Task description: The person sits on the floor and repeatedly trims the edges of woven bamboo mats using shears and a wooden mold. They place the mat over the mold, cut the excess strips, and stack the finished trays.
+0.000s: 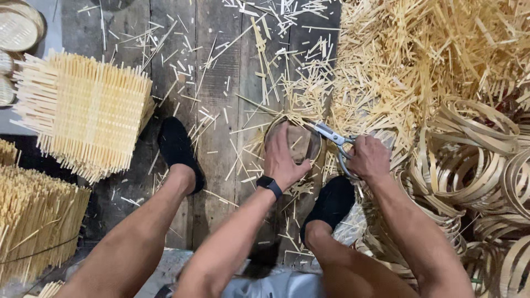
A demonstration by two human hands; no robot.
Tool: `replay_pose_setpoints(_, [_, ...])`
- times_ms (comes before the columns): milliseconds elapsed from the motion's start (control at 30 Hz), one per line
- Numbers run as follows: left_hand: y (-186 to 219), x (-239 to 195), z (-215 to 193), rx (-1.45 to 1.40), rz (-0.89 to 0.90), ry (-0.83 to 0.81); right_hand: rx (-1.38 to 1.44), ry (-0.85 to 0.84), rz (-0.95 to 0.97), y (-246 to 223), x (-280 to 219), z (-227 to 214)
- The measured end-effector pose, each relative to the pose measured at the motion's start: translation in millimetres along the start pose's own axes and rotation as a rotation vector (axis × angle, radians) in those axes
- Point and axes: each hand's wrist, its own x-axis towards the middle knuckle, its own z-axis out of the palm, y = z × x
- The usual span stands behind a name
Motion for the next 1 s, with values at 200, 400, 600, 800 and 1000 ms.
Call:
replay_pose_setpoints(200, [4,-8,9,-0.046,-0.002,0.058,0.006,0.124,-0.073,-8,5,-6])
replay_pose_setpoints(400, [-5,-3,-10,-0.07,-0.032,-0.11,-0.046,-0.147,-0.013,11,7,-16])
replay_pose_setpoints(600, [-11,6,-24,-0.075,0.189,-0.2,-0.108,-0.153,-0.021,1,16,-13])
replay_pose_setpoints(800, [-19,20,-36,-0.018,0.214,-0.397,-0.115,-0.11,-0.101,11,15,-13])
replay_pose_setpoints(1000, [-12,31,-39,0.186,0.268,-0.489,-0.157,-0.095,-0.125,4,22,-11])
